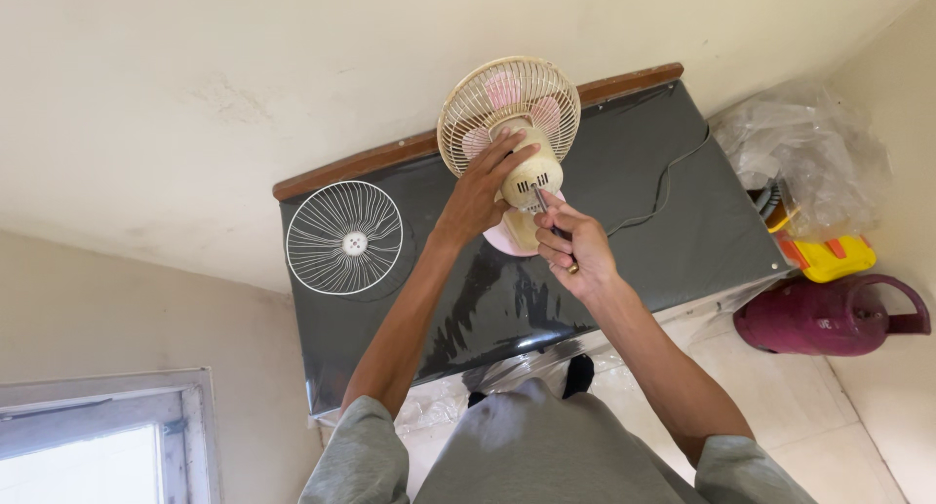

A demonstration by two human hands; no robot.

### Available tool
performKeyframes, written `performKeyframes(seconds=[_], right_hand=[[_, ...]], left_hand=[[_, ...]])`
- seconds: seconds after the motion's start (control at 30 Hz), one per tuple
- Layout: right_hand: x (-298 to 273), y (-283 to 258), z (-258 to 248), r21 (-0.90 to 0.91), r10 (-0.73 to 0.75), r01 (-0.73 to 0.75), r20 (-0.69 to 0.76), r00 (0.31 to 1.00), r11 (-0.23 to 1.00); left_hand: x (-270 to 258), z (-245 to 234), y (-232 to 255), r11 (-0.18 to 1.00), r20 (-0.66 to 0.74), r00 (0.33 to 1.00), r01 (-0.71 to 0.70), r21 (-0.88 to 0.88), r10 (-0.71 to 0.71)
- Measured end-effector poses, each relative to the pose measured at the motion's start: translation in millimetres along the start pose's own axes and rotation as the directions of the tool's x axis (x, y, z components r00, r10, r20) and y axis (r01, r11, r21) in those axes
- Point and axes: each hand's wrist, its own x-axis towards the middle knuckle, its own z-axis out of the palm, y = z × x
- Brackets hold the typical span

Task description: The person disassembles a small electric fan on a table. They remove the front grille, then use a screwdriver to unscrew the rear housing and separate the motor assembly from the base.

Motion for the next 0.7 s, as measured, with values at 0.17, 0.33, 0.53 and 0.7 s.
performKeyframes(seconds=[0.17, 0.33, 0.53, 0.7], right_hand=[[-5.0, 2.3, 8.7, -0.201, -0.051, 0.036, -0.073, 0.996, 0.979], [-4.3, 1.6, 11.3, -0.419, -0.098, 0.046, -0.104, 0.99, 0.907], [-3.7, -4.6, 14.2, -0.351, -0.059, 0.019, -0.106, 0.993, 0.936], [-8.2, -11.8, 14.8, -0.326, -0.021, 0.001, -0.055, 0.998, 0.946]], left_hand=[[0.1, -1.5, -0.3, 1.0, 0.008, 1.0, 0.0, 0.01, -0.001], [0.9, -1.8, -2.2, 1.0, 0.011, 1.0, -0.011, 0.025, 0.011], [1.7, 1.1, -5.3, 0.999, 0.004, 0.999, -0.032, 0.018, 0.032], [0.5, 2.7, -5.5, 0.999, -0.027, 0.999, -0.028, 0.041, 0.029]])
